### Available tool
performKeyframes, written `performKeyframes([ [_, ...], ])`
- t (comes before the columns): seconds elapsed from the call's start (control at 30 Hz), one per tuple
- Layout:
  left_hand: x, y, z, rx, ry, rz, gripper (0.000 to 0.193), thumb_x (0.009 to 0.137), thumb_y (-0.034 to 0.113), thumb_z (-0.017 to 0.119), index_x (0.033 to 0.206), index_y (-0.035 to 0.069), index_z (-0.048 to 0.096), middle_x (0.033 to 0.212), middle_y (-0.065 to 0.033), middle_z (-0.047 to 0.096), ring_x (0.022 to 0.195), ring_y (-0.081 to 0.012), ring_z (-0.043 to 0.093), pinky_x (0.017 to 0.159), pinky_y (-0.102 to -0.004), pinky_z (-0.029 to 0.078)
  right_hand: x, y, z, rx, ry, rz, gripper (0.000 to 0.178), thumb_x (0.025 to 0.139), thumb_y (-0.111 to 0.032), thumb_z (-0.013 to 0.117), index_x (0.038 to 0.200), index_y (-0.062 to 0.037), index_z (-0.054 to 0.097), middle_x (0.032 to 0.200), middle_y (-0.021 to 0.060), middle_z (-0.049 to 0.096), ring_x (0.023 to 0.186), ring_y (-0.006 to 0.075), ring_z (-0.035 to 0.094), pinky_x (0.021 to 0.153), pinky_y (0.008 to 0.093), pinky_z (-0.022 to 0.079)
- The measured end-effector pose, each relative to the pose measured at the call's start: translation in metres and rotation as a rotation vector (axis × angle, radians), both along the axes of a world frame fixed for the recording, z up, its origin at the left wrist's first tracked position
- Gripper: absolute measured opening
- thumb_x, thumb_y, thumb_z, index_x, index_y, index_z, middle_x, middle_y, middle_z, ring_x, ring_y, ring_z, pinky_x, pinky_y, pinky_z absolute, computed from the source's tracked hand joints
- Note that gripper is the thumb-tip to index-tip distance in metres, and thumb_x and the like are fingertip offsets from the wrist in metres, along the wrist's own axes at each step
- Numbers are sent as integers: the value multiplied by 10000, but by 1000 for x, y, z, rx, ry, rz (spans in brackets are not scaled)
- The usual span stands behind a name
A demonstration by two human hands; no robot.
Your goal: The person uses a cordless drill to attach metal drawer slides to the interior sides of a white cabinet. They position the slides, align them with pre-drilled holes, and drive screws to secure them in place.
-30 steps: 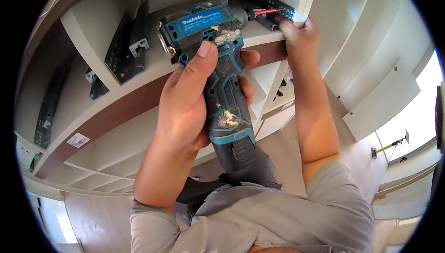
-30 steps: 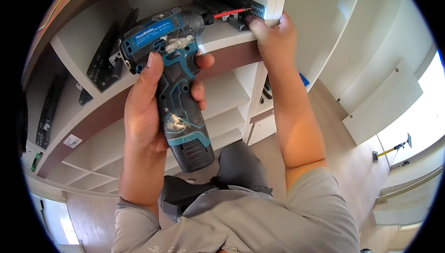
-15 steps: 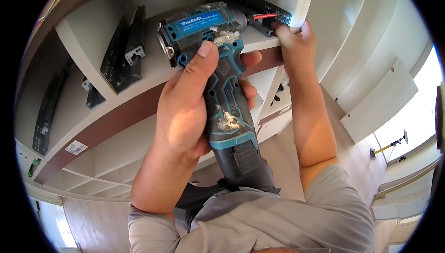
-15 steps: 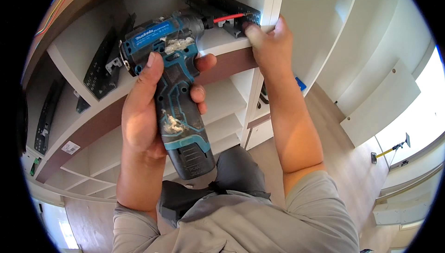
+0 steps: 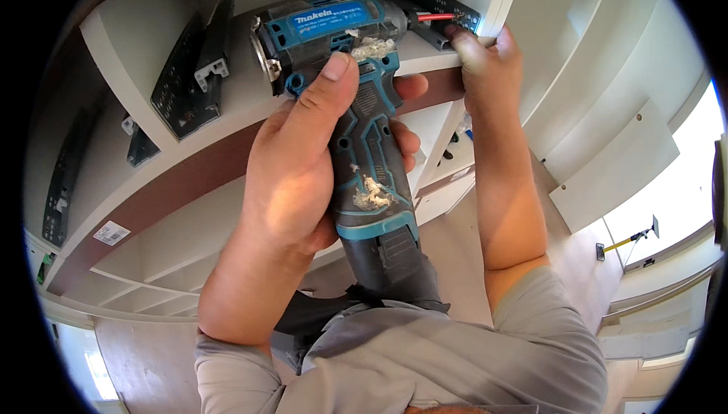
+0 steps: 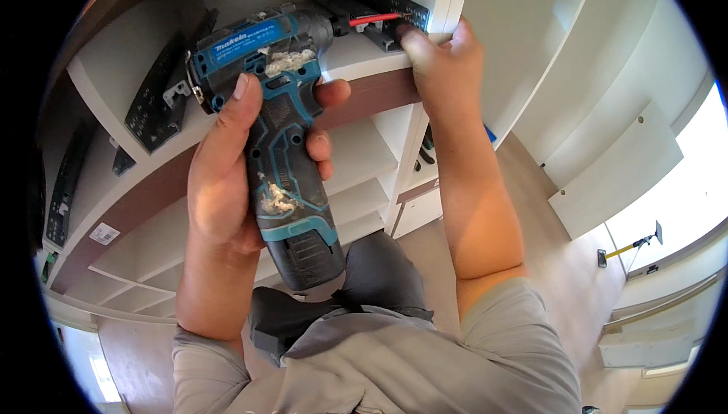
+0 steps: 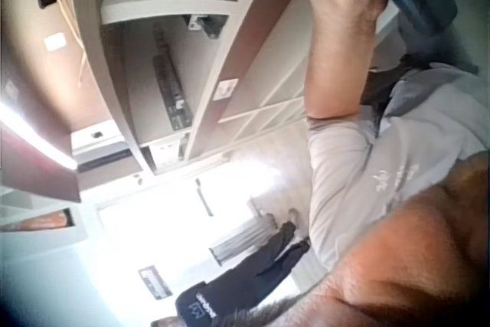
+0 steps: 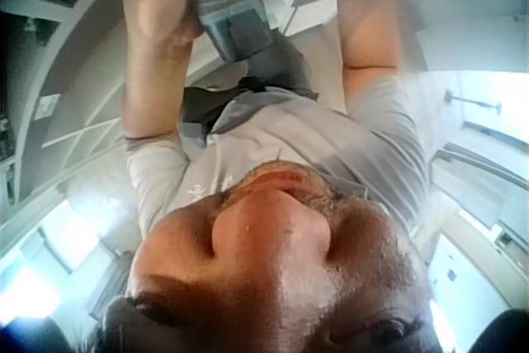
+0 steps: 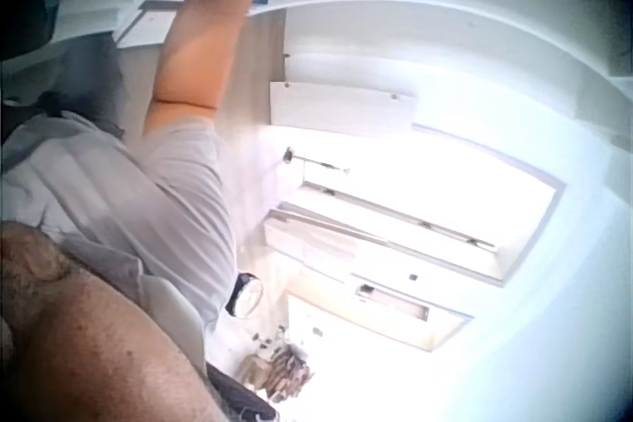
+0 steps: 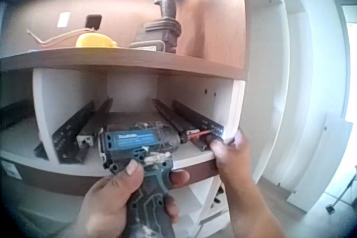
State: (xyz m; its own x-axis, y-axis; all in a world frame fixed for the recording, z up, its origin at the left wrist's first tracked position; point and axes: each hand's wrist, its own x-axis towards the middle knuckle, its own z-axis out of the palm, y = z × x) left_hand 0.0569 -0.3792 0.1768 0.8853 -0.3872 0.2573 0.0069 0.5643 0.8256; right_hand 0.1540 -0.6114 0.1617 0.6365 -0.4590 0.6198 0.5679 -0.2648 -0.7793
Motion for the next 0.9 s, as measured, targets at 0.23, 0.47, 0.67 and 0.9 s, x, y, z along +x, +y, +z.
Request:
performKeyframes([
  [0.23, 1, 0, 1, 5, 15, -4, 634, 1095, 513, 477, 1441, -17, 501, 1262, -194, 699, 777, -160, 707, 652, -296, 631, 1, 1, -1, 10, -36, 11, 338, 809, -155, 782, 1065, 41, 682, 936, 81, 726, 854, 147, 643, 807, 310, 520],
  [0.47, 2, -2, 2, -7, 14, -30, 624, 1095, 509, 478, 1430, -17, 501, 1257, -190, 698, 777, -167, 709, 637, -292, 628, 0, 0, -2, 18, -24, 32, 361, 815, -142, 777, 1107, 39, 667, 979, 91, 725, 886, 156, 650, 830, 310, 520],
  [0.67, 2, -3, 2, -2, -21, -4, 618, 1096, 501, 480, 1436, -14, 493, 1235, -192, 698, 780, -169, 709, 623, -290, 630, -6, 6, 2, 39, -36, 49, 371, 818, -137, 775, 1126, 37, 661, 974, 86, 717, 876, 156, 646, 825, 314, 522],
  [0.9, 0, -7, 3, -18, -11, 11, 614, 1096, 492, 489, 1444, -13, 483, 1232, -195, 696, 786, -167, 708, 641, -302, 641, -1, 2, -1, -16, -9, -28, 396, 788, -206, 791, 1087, 28, 678, 893, 80, 708, 812, 151, 635, 777, 315, 521],
])
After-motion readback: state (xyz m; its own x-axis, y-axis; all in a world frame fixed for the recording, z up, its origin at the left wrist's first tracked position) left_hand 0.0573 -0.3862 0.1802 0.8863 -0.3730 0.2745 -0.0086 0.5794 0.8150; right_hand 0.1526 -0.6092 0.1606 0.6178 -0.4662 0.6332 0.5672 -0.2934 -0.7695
